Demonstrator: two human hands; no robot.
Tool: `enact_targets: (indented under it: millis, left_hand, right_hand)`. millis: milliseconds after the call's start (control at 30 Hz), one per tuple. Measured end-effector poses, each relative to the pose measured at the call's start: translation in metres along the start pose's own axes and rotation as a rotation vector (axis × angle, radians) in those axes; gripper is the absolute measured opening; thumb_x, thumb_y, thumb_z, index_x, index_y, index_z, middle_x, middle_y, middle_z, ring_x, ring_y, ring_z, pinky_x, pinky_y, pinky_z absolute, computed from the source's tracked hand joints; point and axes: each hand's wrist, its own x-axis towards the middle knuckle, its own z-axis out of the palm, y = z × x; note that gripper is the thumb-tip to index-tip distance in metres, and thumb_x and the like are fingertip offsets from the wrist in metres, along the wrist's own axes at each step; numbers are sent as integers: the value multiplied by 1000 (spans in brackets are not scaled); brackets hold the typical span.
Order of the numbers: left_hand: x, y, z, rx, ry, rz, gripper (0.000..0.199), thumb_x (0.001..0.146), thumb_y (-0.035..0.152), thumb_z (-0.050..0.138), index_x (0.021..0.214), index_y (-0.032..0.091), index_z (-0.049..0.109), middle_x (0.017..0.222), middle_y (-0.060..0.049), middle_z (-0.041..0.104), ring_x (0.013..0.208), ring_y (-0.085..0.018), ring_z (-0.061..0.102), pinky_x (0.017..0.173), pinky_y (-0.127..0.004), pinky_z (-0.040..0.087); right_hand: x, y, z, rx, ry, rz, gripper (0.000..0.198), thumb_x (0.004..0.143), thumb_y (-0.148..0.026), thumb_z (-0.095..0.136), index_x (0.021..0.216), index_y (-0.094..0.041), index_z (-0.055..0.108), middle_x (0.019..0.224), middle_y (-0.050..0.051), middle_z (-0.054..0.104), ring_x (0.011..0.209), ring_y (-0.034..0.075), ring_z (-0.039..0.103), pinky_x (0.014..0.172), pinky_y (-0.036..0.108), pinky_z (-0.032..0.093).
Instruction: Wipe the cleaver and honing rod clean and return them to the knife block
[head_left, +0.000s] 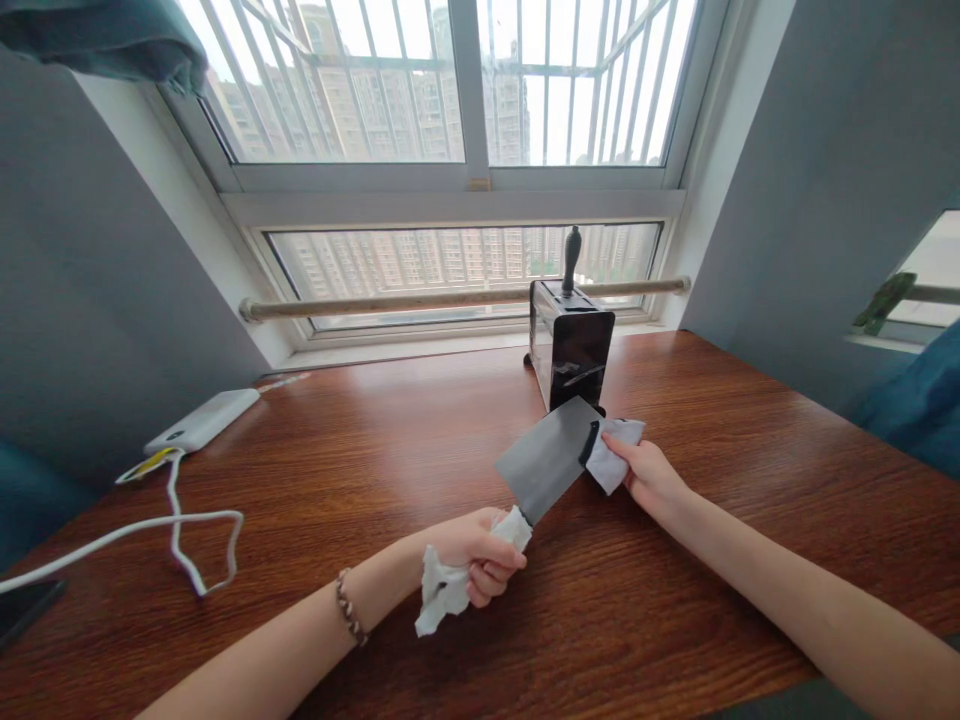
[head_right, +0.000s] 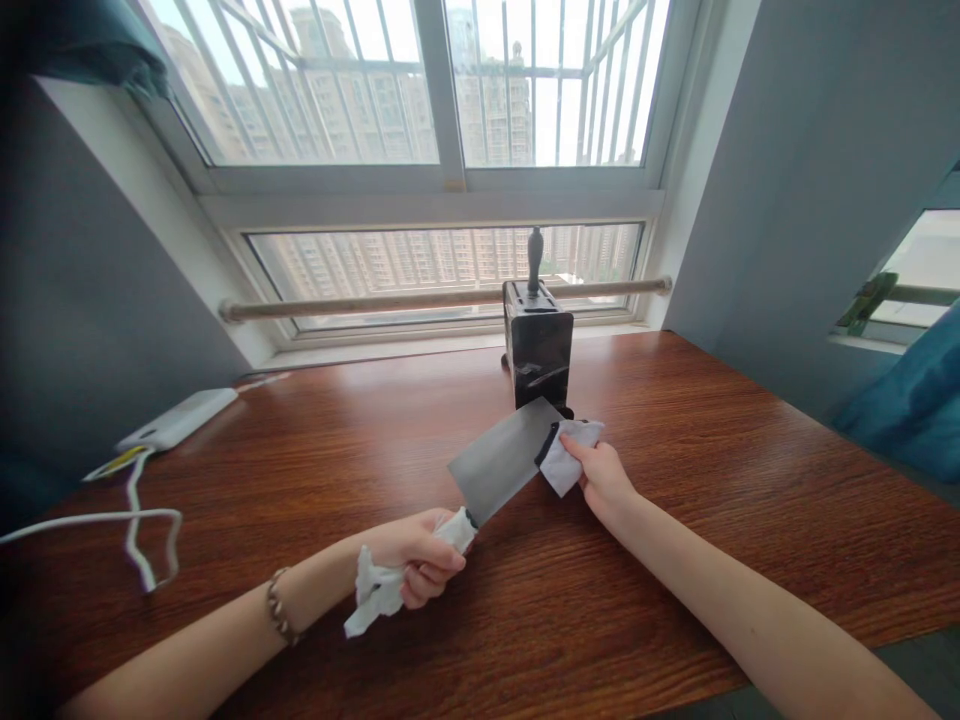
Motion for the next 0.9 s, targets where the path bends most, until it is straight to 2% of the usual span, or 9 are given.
enact_targets:
  millis: [167,233,267,300,400,433,500,667,900]
  left_hand:
    - [1,-4,3,5,-3,20,42,69,29,74,64,19,34,46,9,31,36,-2,20,35,-15,20]
    - [1,-4,3,12,-16,4,41,69,29,74,63,19,34,46,9,31,36,-2,20,35,-15,20]
    - [1,-4,2,15,-23,-7,41,70,29,73,62,19,34,46,9,31,36,-2,19,35,-15,20]
    - [1,-3,1,16,-31,-19,41,70,29,73,61,19,34,46,9,30,36,-2,19,35,-16,19]
    - [1,-2,-2,13,-50,-59,42,69,29,74,61,18,35,46,9,28,37,-1,18,36,-16,18]
    - [1,-1,-2,13,-56,-76,42,68,30,75,61,18,35,46,9,27,37,-1,18,37,-16,17]
    - [1,0,-2,13,-68,-109,44,66,32,77,60,18,35,46,9,27,36,-1,18,36,-17,16]
    - [1,-1,1,22,-67,-128,39,60,31,81,67,18,45,47,9,30,37,-2,20,37,-16,18]
    - [3,-5,6,100,16,-88,39,61,28,80,67,20,42,46,9,33,39,-4,26,37,-16,24]
  right_hand:
    - [21,-25,-13,-135,304,-376,26,69,-28,70,88,-15,59,99,8,65,86,19,62,84,32,50]
    - [7,-27,-13,-317,276,-571,27,69,-35,73,84,-16,63,89,6,65,83,19,59,84,33,47]
    - [-5,-25,-11,-445,176,-682,24,70,-35,72,81,-16,64,82,5,64,79,19,57,82,33,46]
    - [-17,-21,-8,-664,-34,-874,19,77,-34,67,82,-16,65,79,5,63,76,18,56,79,33,45]
    - [-50,-2,1,-1074,-851,-1281,22,86,-23,54,107,-17,60,104,7,66,96,18,56,90,33,45]
    - [-57,5,4,-1107,-1025,-1312,30,86,-24,54,115,-16,55,114,8,63,106,18,54,96,34,43]
    - [-65,17,8,-1114,-1167,-1292,41,87,-28,54,126,-14,47,126,11,57,117,18,49,103,34,39]
    - [-61,24,12,-1226,-1147,-1239,49,89,-35,52,132,-15,42,127,8,56,116,18,45,103,32,37]
    - [-61,26,13,-1449,-992,-1422,46,89,-49,48,127,-24,50,128,-3,57,110,21,40,99,36,25]
